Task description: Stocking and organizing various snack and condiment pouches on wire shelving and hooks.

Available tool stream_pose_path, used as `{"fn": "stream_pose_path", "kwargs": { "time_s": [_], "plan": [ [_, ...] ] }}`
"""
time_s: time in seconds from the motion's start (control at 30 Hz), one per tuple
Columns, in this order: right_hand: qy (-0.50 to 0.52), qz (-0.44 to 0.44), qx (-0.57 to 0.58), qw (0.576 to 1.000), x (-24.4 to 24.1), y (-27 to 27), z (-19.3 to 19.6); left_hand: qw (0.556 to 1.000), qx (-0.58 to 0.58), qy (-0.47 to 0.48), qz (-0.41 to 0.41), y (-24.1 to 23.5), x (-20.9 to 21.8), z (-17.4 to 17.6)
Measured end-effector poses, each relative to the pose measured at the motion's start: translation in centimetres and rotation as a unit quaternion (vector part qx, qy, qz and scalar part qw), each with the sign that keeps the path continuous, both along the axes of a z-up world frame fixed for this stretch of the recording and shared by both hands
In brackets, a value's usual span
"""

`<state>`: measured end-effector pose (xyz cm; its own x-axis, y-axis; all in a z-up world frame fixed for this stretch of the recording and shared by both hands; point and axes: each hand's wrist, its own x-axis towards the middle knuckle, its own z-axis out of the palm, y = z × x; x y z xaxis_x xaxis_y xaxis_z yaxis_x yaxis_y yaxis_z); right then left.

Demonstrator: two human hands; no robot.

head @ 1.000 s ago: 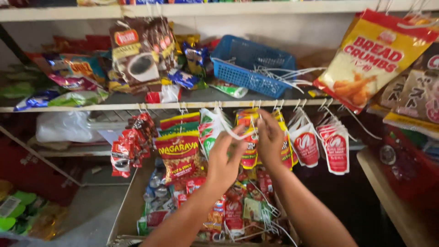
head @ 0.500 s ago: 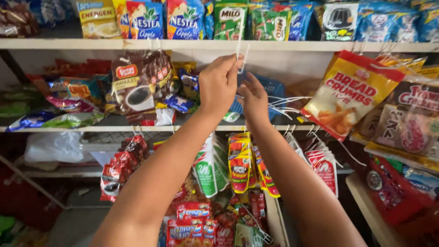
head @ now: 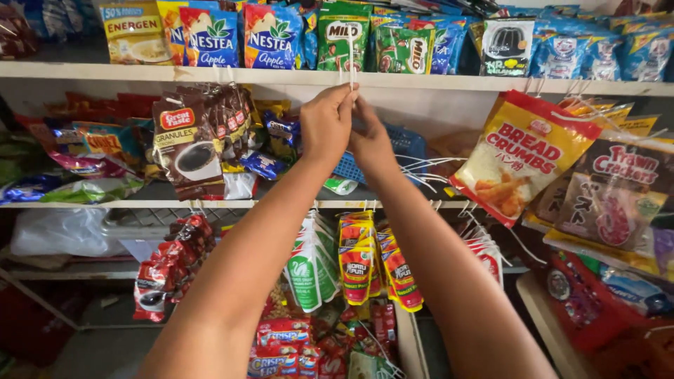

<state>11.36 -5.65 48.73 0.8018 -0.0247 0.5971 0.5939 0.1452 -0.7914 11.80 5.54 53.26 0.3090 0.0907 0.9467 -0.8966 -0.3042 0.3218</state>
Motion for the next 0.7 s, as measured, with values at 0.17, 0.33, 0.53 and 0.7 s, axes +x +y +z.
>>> {"fn": "stream_pose_path", "kwargs": {
  "time_s": [0.17, 0.33, 0.53, 0.7],
  "plan": [
    [0.036, -0.047, -0.008, 0.998, -1.7, 0.5, -2.1, 0.995, 0.064, 0.064, 0.045, 1.0, 0.2, -2.2],
    [0.06, -0.107, -0.007, 0.992, -2.5, -0.3, -3.3, 0.999, 0.039, -0.009, 0.019, 1.0, -0.5, -2.6],
    [-0.063, -0.096, -0.031, 0.993, -1.2, -1.1, -2.5, 0.998, 0.003, -0.059, -0.026, 0.0, 0.2, -0.3],
    [-0.121, -0.066, -0.102, 0.985, 2.4, -2.1, -1.9, 0.998, 0.041, -0.049, 0.004, -0.4, 2.6, -0.3]
  ]
}}
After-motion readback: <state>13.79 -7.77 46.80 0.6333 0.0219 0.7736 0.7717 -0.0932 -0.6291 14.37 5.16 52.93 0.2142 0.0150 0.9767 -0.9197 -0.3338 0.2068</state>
